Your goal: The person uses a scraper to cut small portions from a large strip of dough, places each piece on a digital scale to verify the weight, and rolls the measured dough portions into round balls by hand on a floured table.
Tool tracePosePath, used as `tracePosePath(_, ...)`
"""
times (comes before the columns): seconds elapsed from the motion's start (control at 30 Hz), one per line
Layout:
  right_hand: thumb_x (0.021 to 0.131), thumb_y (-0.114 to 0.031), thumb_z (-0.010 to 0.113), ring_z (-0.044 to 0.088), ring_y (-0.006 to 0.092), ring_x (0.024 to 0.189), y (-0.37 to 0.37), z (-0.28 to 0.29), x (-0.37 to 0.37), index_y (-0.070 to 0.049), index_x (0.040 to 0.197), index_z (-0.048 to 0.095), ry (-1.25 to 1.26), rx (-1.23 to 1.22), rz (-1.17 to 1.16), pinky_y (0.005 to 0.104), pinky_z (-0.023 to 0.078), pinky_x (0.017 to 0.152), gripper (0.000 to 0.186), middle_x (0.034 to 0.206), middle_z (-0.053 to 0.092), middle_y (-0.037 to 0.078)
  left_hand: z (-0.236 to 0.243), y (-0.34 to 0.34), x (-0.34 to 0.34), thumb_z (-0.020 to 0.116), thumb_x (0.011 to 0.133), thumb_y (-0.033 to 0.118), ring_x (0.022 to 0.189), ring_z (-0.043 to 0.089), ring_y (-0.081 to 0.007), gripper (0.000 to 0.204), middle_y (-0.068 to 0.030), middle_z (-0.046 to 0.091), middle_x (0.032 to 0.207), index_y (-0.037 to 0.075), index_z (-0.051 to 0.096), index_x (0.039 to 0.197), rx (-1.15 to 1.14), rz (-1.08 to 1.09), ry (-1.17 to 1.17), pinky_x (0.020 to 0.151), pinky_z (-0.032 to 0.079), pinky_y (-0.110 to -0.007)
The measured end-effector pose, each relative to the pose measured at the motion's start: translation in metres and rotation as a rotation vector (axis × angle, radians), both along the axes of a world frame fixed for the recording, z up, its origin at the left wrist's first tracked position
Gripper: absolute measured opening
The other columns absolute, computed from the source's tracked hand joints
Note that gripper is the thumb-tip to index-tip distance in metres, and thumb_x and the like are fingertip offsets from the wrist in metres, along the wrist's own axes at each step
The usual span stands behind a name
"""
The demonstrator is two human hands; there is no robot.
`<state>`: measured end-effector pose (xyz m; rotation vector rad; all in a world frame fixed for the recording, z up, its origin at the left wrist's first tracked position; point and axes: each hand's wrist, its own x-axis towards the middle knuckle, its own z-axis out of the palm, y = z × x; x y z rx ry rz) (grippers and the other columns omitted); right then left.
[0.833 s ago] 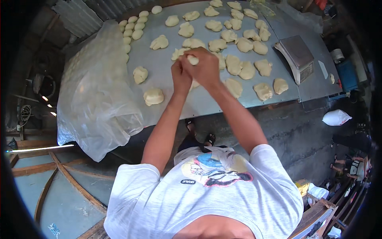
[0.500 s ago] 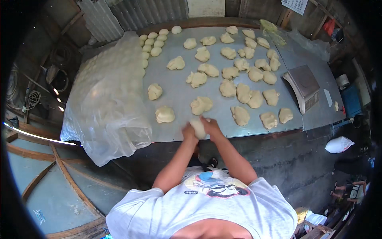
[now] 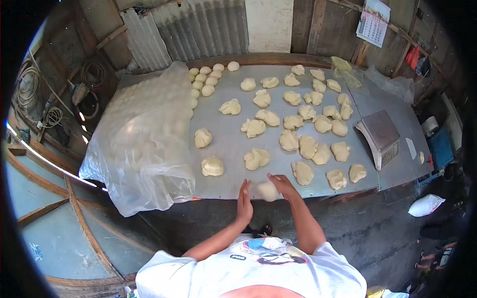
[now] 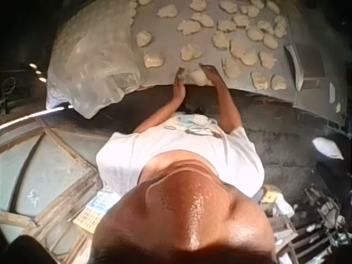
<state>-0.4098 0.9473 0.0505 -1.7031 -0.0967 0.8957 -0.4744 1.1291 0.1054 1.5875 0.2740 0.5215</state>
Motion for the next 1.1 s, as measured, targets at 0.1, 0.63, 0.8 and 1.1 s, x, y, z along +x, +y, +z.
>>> tracePosePath(0.1,0.095,-0.064,0.048,0.048,0.0234,0.128,0.013,0.051,-0.012,0.0,0.143,0.045,-0.033,0.493,0.323,0.0373,0.037,0.108,0.081,0.14,0.052,0.011,0.012,-0.044,-0.042,0.026,0.108,0.037,0.147,0.022,-0.0289,0.055,-0.0174,0.03,0.157,0.0,0.041,0.146,0.025,-0.106,-0.131,0.119,0.017,-0.039)
tracePosePath(0.63,0.098,-0.069,0.024,0.055,0.0223,0.091,0.063,0.19,0.048,-0.002,0.09,0.062,-0.938,0.482,-0.116,0.0394,0.043,0.085,0.078,0.095,0.061,0.014,0.09,0.041,0.053,0.046,0.088,0.075,0.139,0.041,-0.0269,0.1,-0.0113,0.039,0.15,0.003,0.021,0.152,-0.588,-0.687,0.012,0.114,0.035,-0.042)
tracePosePath(0.8,0.095,-0.074,0.016,0.032,0.0363,0.143,0.13,0.175,0.081,-0.005,0.137,0.053,-0.829,0.554,0.76,0.0528,0.017,0.118,0.089,0.143,0.048,0.018,0.061,0.057,0.059,0.06,0.088,0.064,0.124,0.055,-0.0201,0.087,-0.0095,0.053,0.138,0.003,0.037,0.146,-0.52,-0.79,-0.057,0.105,0.045,-0.037)
tracePosePath(1.1,0.106,-0.048,0.032,0.049,0.0257,0.13,0.262,0.145,0.182,-0.009,0.147,0.036,0.678,0.787,-0.31,0.0422,0.045,0.101,0.057,0.14,0.049,0.014,0.073,0.232,0.218,0.037,0.102,0.042,0.128,0.05,-0.0282,0.051,-0.0146,0.054,0.138,0.003,0.053,0.131,0.036,-0.191,-0.166,0.109,0.035,-0.043)
